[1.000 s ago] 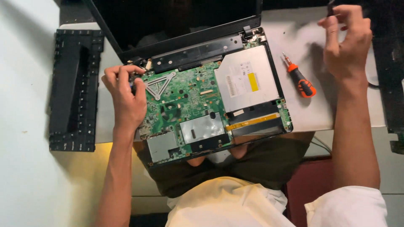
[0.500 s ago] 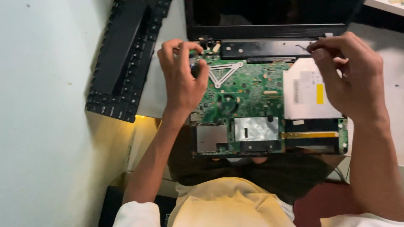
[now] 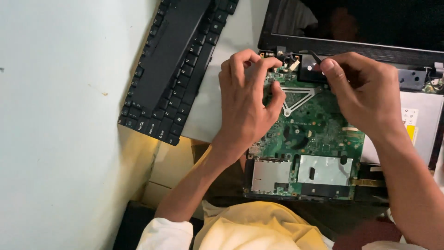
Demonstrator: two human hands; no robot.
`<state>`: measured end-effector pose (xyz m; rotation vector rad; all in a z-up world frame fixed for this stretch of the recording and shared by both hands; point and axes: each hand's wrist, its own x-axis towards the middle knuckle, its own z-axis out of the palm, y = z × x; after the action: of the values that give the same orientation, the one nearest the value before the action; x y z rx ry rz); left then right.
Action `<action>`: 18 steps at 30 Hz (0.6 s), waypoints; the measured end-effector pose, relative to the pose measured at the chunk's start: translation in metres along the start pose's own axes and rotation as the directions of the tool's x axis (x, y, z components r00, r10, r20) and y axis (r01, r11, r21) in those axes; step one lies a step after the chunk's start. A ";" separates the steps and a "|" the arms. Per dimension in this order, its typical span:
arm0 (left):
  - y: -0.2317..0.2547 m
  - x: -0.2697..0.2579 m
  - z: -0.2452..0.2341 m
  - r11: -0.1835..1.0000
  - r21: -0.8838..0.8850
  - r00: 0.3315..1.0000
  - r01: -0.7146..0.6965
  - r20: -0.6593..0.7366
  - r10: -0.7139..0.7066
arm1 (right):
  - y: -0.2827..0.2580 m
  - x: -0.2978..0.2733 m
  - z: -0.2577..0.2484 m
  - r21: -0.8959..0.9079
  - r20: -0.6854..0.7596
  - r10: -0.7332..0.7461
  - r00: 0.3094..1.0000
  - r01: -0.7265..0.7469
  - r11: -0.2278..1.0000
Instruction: Installing an optical drive into a laptop and securing it with screws using a screwdriver
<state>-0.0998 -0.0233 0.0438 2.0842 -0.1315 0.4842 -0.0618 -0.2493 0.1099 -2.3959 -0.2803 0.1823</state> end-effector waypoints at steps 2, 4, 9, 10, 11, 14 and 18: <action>0.004 0.001 -0.002 1.000 0.008 1.000 0.004 0.019 -0.004 | -0.002 -0.001 -0.001 -0.104 0.005 -0.043 0.999 0.044 0.994; 0.000 -0.001 0.001 1.000 0.012 1.000 0.001 0.026 -0.001 | -0.002 -0.001 0.002 -0.131 -0.003 -0.066 0.998 0.065 0.989; -0.001 -0.002 0.002 1.000 0.020 1.000 -0.009 0.028 0.008 | -0.009 -0.001 0.006 -0.127 -0.008 -0.101 0.995 0.099 0.987; 0.000 -0.002 0.002 1.000 0.012 1.000 -0.011 0.020 0.010 | -0.011 -0.001 0.007 -0.128 -0.005 -0.101 0.995 0.099 0.987; 0.000 -0.002 0.001 1.000 0.005 1.000 -0.013 0.011 0.013 | -0.013 -0.001 0.008 -0.129 -0.002 -0.102 0.995 0.101 0.986; 0.000 -0.002 0.001 1.000 0.014 1.000 -0.019 0.014 0.019 | -0.011 -0.001 0.010 -0.153 -0.001 -0.114 0.993 0.112 0.982; 0.000 -0.001 0.002 0.999 0.038 0.999 -0.010 0.031 0.008 | -0.011 -0.001 0.011 -0.173 -0.021 -0.115 0.993 0.110 0.979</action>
<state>-0.1000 -0.0247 0.0426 2.1301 -0.1506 0.4640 -0.0670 -0.2348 0.1090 -2.5422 -0.4316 0.0712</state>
